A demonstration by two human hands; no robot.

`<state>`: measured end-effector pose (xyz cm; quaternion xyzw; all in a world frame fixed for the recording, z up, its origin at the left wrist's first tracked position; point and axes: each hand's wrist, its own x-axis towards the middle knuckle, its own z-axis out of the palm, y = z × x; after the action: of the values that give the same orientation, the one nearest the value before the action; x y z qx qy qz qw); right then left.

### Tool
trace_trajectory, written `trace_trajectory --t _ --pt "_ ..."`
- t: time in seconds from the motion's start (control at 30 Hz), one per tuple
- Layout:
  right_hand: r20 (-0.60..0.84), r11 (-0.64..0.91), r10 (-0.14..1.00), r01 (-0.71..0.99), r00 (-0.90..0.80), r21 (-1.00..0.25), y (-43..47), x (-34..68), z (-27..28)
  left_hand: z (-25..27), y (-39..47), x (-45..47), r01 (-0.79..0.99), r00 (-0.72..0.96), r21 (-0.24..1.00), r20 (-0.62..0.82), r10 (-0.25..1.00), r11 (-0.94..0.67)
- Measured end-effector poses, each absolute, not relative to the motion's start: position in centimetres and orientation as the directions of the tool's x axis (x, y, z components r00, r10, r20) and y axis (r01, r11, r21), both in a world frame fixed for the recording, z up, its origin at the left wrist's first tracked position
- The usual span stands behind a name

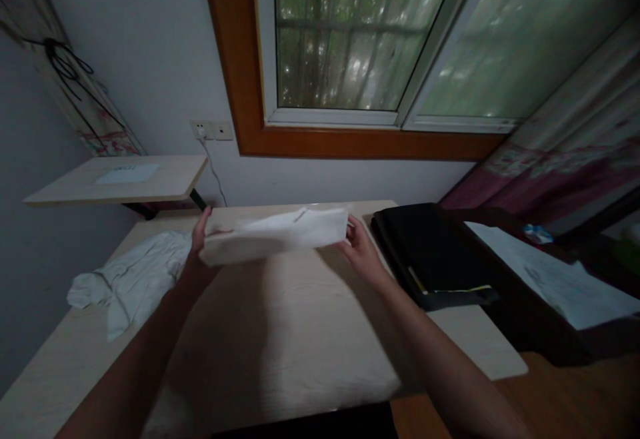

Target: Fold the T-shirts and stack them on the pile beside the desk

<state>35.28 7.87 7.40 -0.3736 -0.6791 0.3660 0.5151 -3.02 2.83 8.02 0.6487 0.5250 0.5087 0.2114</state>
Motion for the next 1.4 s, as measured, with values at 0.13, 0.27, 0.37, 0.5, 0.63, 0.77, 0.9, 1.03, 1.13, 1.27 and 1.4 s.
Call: trace_trajectory --t 0.13,0.27,0.37,0.5,0.63,0.77,0.9,1.03,1.13,1.27,1.4 --pt "0.311 0.455 0.852 0.302 -0.421 -0.838 3.4 36.6 4.4 4.4 -1.7 -3.5 0.562 0.203 0.760 0.255 0.945 -0.326" --pt "0.238 0.434 0.823 0.301 -0.516 -0.849 0.6 36.9 3.7 3.6 -4.7 -2.8 0.606 0.356 0.742 0.071 0.932 -0.288" --pt "0.169 0.373 0.815 0.279 -0.554 -0.885 -0.3 37.2 4.3 4.4 -5.9 -2.4 0.605 0.353 0.774 -0.051 0.934 -0.186" --pt "0.020 0.250 0.729 0.239 -0.685 -0.938 -0.1 38.0 5.3 6.2 -6.2 -3.3 0.549 0.441 0.827 -0.161 0.883 -0.123" --pt "-0.052 0.099 0.826 0.236 -0.561 -0.967 1.9 37.9 4.5 6.8 -4.6 -5.4 0.475 0.449 0.874 -0.141 0.883 -0.102" --pt "0.091 0.179 0.961 0.337 -0.260 -0.924 5.2 36.7 2.7 5.2 -1.5 -6.7 0.586 0.025 0.810 -0.034 0.999 0.012" --pt "0.117 0.208 0.968 0.454 -0.220 -0.866 7.9 35.0 1.8 3.4 1.4 -6.8 0.692 -0.153 0.715 0.010 0.988 0.100" --pt "0.073 0.159 0.975 0.425 -0.211 -0.891 9.5 33.2 1.1 2.6 3.3 -5.7 0.618 -0.218 0.761 -0.075 0.973 0.197" --pt "-0.026 0.039 0.974 0.281 -0.224 -0.959 10.5 32.4 0.3 2.5 4.2 -4.7 0.546 -0.216 0.826 -0.023 0.976 0.141" --pt "-0.088 -0.058 0.970 0.136 -0.228 -0.989 11.2 32.0 0.1 2.4 4.9 -3.3 0.424 -0.196 0.895 -0.060 0.979 0.140" --pt "0.040 0.031 0.984 -0.056 -0.172 -0.998 10.5 31.8 1.4 2.3 4.9 -2.3 0.292 -0.166 0.956 0.040 0.985 0.011"
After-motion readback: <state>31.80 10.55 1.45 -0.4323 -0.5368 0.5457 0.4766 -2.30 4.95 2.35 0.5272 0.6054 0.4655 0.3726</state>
